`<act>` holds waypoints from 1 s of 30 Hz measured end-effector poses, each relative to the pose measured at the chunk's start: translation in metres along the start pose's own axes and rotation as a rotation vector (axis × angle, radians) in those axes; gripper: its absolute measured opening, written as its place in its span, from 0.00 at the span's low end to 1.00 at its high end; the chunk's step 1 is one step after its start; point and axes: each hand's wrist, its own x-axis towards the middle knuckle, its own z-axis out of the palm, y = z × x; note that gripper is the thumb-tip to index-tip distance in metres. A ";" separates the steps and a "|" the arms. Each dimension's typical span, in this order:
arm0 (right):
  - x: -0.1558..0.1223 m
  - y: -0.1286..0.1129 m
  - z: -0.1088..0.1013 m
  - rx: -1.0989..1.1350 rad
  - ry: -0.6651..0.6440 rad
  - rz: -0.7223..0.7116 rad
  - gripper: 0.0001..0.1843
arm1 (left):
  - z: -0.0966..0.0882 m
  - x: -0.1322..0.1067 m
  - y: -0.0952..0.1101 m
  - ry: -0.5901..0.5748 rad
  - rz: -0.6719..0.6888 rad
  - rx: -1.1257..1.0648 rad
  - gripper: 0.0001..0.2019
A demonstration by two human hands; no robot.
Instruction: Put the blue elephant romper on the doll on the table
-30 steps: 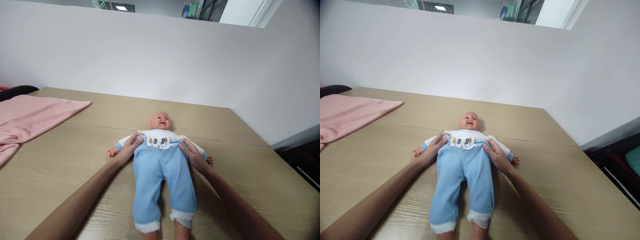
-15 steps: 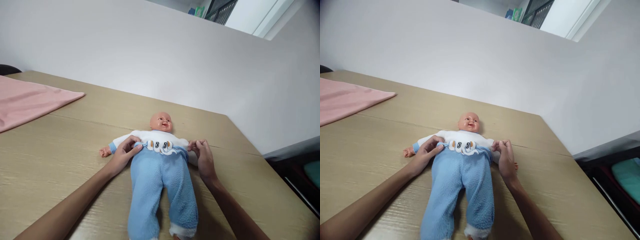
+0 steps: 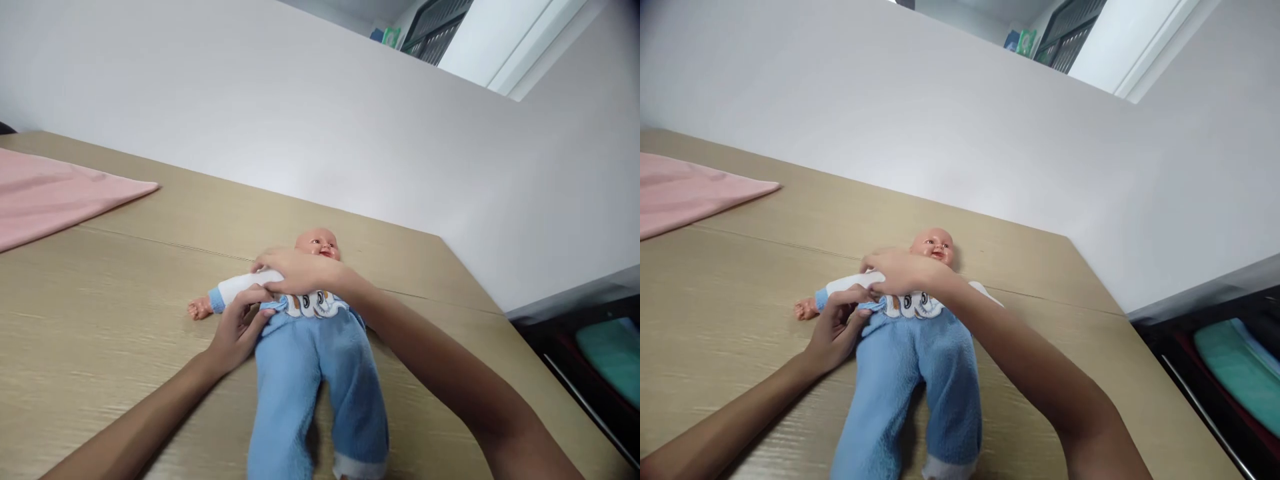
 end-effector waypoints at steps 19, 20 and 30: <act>-0.022 0.018 0.024 0.320 0.532 -0.138 0.31 | -0.008 -0.007 -0.008 -0.102 0.182 0.189 0.06; -0.026 0.022 0.026 0.377 0.557 -0.156 0.32 | -0.009 -0.006 -0.008 -0.126 0.218 0.186 0.04; -0.030 0.036 0.039 0.274 0.584 -0.244 0.31 | 0.003 0.001 -0.007 0.262 0.158 0.010 0.05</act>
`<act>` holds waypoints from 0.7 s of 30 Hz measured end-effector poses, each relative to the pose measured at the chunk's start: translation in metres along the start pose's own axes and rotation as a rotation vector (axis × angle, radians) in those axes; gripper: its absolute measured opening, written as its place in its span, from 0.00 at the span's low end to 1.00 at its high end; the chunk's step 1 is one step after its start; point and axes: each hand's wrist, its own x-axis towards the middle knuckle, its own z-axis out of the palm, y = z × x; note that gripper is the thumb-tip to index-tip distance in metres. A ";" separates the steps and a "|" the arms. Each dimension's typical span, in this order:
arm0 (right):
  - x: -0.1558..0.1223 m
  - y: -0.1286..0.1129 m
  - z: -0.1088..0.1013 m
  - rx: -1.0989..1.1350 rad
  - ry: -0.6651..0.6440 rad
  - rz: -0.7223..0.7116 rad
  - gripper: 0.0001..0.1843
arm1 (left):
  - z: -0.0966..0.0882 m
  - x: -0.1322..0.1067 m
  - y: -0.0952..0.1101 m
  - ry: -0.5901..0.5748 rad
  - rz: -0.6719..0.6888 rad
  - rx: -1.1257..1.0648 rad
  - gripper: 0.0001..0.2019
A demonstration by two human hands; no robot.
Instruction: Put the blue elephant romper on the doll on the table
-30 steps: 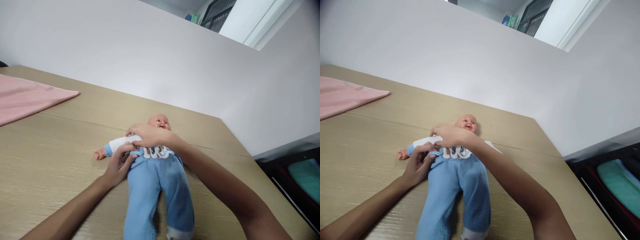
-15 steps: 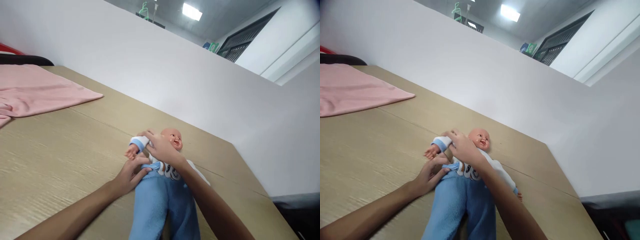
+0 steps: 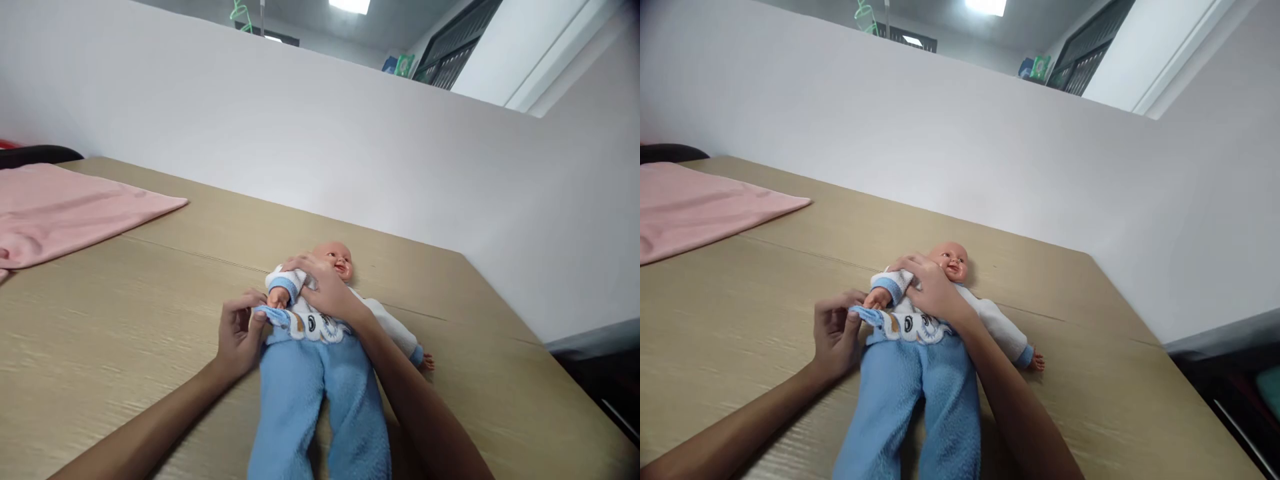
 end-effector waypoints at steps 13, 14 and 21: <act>-0.007 -0.020 -0.005 -0.022 -0.148 0.067 0.21 | -0.008 0.028 -0.002 0.029 -0.693 0.010 0.21; -0.008 -0.026 -0.005 -0.035 -0.095 0.108 0.20 | -0.008 0.027 -0.005 0.024 -0.722 -0.012 0.22; -0.019 -0.064 -0.005 -0.059 -0.054 0.539 0.19 | -0.013 0.033 -0.042 0.012 -0.861 -0.057 0.33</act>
